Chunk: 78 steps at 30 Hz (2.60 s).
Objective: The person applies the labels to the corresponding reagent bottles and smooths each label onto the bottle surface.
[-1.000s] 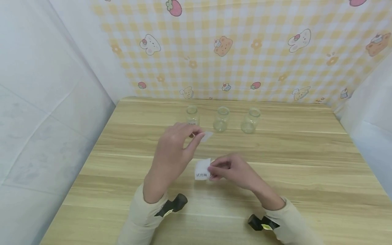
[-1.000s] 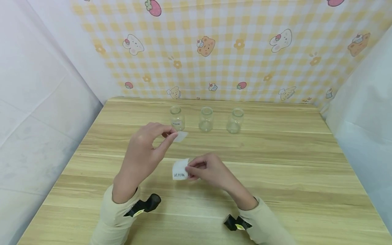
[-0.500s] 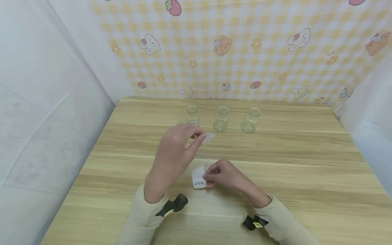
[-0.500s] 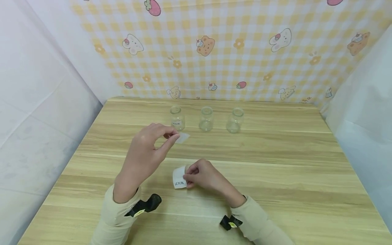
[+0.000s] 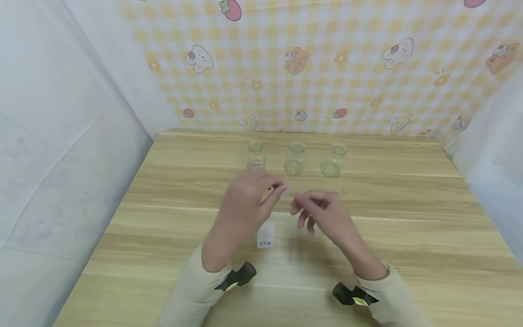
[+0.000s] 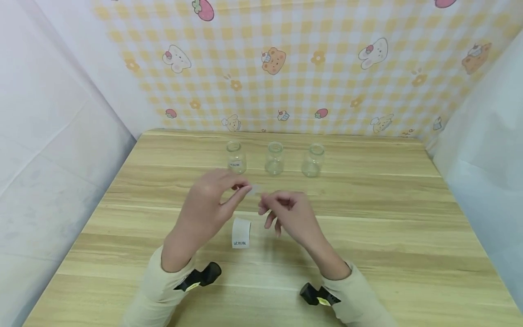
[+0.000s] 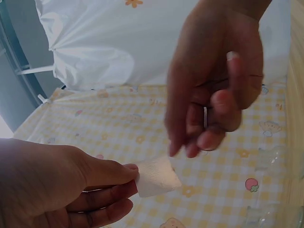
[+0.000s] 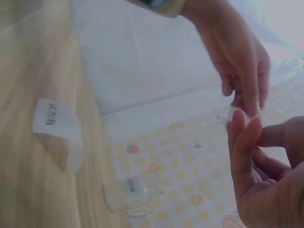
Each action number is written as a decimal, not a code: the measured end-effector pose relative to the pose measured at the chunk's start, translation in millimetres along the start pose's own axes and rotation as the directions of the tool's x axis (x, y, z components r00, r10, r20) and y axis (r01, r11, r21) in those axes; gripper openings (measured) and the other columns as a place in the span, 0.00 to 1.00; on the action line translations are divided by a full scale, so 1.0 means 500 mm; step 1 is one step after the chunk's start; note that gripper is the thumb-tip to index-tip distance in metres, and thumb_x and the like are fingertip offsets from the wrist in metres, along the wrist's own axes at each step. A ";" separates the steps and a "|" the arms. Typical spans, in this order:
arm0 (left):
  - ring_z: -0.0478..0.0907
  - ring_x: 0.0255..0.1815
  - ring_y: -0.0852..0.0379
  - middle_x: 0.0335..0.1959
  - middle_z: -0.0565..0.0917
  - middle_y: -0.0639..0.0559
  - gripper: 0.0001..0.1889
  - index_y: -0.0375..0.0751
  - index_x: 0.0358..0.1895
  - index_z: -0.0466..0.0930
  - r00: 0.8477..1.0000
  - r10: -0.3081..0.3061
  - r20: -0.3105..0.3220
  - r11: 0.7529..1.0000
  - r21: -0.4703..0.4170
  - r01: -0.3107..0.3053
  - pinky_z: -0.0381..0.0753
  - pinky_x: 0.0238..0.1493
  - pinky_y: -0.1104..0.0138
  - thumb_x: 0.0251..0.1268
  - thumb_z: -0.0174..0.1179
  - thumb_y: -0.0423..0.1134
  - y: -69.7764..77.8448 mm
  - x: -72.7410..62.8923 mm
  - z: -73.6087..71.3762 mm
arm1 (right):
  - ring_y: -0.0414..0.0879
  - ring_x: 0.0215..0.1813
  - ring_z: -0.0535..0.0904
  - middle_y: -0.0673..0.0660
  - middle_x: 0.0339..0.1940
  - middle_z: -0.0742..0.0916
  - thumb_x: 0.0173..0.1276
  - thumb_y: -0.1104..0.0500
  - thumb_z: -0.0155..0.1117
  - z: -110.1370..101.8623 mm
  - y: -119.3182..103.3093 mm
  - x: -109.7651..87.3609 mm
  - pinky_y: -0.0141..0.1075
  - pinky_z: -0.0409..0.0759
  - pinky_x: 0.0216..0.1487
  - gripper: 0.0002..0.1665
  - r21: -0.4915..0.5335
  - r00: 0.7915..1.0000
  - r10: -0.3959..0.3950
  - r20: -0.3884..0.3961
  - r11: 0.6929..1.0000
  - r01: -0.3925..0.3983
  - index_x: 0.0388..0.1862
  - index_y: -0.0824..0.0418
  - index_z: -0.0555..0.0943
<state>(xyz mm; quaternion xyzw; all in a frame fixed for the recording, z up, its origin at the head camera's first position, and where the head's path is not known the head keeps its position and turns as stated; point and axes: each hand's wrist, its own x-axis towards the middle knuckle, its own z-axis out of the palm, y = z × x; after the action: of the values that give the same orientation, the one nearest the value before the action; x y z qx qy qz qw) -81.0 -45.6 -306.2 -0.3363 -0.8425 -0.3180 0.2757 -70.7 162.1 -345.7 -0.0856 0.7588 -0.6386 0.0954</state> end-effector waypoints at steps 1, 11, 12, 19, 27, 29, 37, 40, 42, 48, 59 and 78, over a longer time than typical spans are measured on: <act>0.80 0.34 0.55 0.33 0.88 0.52 0.02 0.39 0.37 0.88 1.000 0.012 0.006 1.000 0.006 -0.012 0.79 0.40 0.63 0.65 0.72 0.32 0.003 0.000 0.005 | 0.48 0.24 0.84 0.59 0.32 0.89 0.81 0.55 0.60 -0.005 -0.005 -0.002 0.35 0.79 0.18 0.18 0.046 1.000 -0.013 -0.028 0.999 0.014 0.40 0.70 0.86; 0.83 0.35 0.57 0.31 0.88 0.55 0.02 0.40 0.37 0.90 0.993 0.096 0.071 0.995 0.007 -0.096 0.81 0.47 0.64 0.63 0.74 0.32 0.024 0.002 0.029 | 0.45 0.22 0.83 0.54 0.30 0.90 0.77 0.58 0.64 -0.021 -0.020 -0.005 0.30 0.75 0.19 0.13 0.155 0.992 0.004 -0.124 0.988 0.015 0.35 0.64 0.88; 0.83 0.35 0.57 0.31 0.87 0.55 0.02 0.41 0.36 0.90 0.992 0.104 0.073 0.995 0.008 -0.104 0.81 0.47 0.64 0.62 0.74 0.33 0.024 0.001 0.030 | 0.45 0.22 0.83 0.54 0.30 0.90 0.77 0.58 0.64 -0.022 -0.020 -0.006 0.30 0.75 0.19 0.12 0.144 0.992 0.004 -0.124 0.990 0.013 0.36 0.64 0.88; 0.81 0.34 0.58 0.30 0.86 0.56 0.03 0.42 0.35 0.91 0.990 0.126 0.063 0.992 -0.022 -0.124 0.80 0.45 0.65 0.61 0.76 0.35 0.022 0.002 0.035 | 0.45 0.23 0.82 0.54 0.31 0.89 0.77 0.59 0.65 -0.038 -0.023 -0.011 0.31 0.75 0.20 0.14 0.038 0.990 -0.036 -0.134 0.998 0.041 0.43 0.71 0.86; 0.83 0.32 0.60 0.32 0.90 0.53 0.05 0.40 0.41 0.92 0.983 -0.186 0.007 0.964 -0.193 0.184 0.80 0.37 0.66 0.67 0.71 0.36 0.003 0.005 0.034 | 0.48 0.22 0.81 0.52 0.33 0.89 0.77 0.59 0.65 -0.059 -0.031 -0.016 0.30 0.74 0.20 0.13 -0.031 0.976 -0.123 -0.180 0.992 0.119 0.45 0.70 0.87; 0.81 0.31 0.61 0.31 0.90 0.55 0.05 0.40 0.42 0.92 0.958 -0.284 0.045 0.922 -0.260 0.285 0.78 0.34 0.67 0.68 0.70 0.37 0.000 0.006 0.031 | 0.48 0.22 0.81 0.51 0.33 0.89 0.77 0.59 0.65 -0.062 -0.032 -0.016 0.30 0.74 0.20 0.12 -0.053 0.975 -0.138 -0.176 0.990 0.131 0.45 0.70 0.87; 0.80 0.32 0.62 0.31 0.89 0.59 0.07 0.43 0.43 0.92 0.907 -0.378 0.186 0.830 -0.365 0.421 0.70 0.27 0.68 0.69 0.70 0.41 -0.002 0.012 0.027 | 0.44 0.21 0.79 0.51 0.30 0.89 0.76 0.64 0.65 -0.063 -0.027 -0.013 0.32 0.73 0.20 0.09 -0.098 0.969 -0.206 -0.134 0.976 0.194 0.44 0.69 0.88; 0.79 0.33 0.62 0.32 0.89 0.59 0.07 0.43 0.43 0.92 0.906 -0.377 0.190 0.830 -0.365 0.422 0.73 0.30 0.68 0.69 0.70 0.40 -0.004 0.013 0.029 | 0.45 0.22 0.79 0.50 0.31 0.90 0.75 0.60 0.67 -0.063 -0.027 -0.010 0.33 0.73 0.20 0.10 -0.124 0.971 -0.180 -0.156 0.979 0.162 0.43 0.67 0.89; 0.80 0.34 0.62 0.33 0.89 0.58 0.07 0.43 0.43 0.92 0.910 -0.369 0.190 0.835 -0.363 0.414 0.76 0.33 0.66 0.70 0.69 0.40 -0.007 0.014 0.034 | 0.45 0.22 0.79 0.48 0.31 0.90 0.74 0.57 0.69 -0.062 -0.026 -0.007 0.33 0.72 0.21 0.11 -0.147 0.972 -0.153 -0.181 0.981 0.127 0.44 0.65 0.90; 0.81 0.34 0.61 0.35 0.90 0.55 0.07 0.41 0.43 0.92 0.917 -0.355 0.183 0.850 -0.345 0.398 0.81 0.38 0.60 0.69 0.70 0.39 -0.024 0.015 0.055 | 0.45 0.19 0.76 0.50 0.26 0.88 0.71 0.54 0.73 -0.062 -0.017 0.005 0.31 0.65 0.17 0.14 -0.166 0.961 -0.117 -0.252 0.983 0.076 0.48 0.63 0.90; 0.83 0.34 0.61 0.36 0.91 0.54 0.06 0.42 0.42 0.93 0.899 -0.373 0.231 0.859 -0.281 0.428 0.78 0.34 0.69 0.69 0.70 0.39 -0.061 0.024 0.111 | 0.42 0.18 0.74 0.51 0.20 0.85 0.71 0.55 0.73 -0.072 0.030 0.053 0.31 0.61 0.16 0.11 -0.214 0.949 -0.141 -0.283 0.973 0.081 0.42 0.63 0.90; 0.83 0.32 0.57 0.35 0.91 0.49 0.06 0.39 0.40 0.91 0.827 -0.507 0.241 0.787 -0.263 0.559 0.79 0.33 0.71 0.67 0.71 0.39 -0.156 0.028 0.227 | 0.56 0.28 0.85 0.62 0.42 0.91 0.71 0.54 0.73 -0.093 0.120 0.145 0.30 0.70 0.21 0.15 -0.249 0.963 -0.103 -0.248 0.968 0.040 0.45 0.66 0.89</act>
<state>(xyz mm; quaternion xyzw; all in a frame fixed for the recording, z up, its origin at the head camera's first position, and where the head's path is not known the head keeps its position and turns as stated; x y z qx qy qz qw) -176.0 -2.8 -397.0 -0.1484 -0.8585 -0.4885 0.0483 -153.0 198.4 -399.8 -0.0400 0.8332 -0.5501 -0.0387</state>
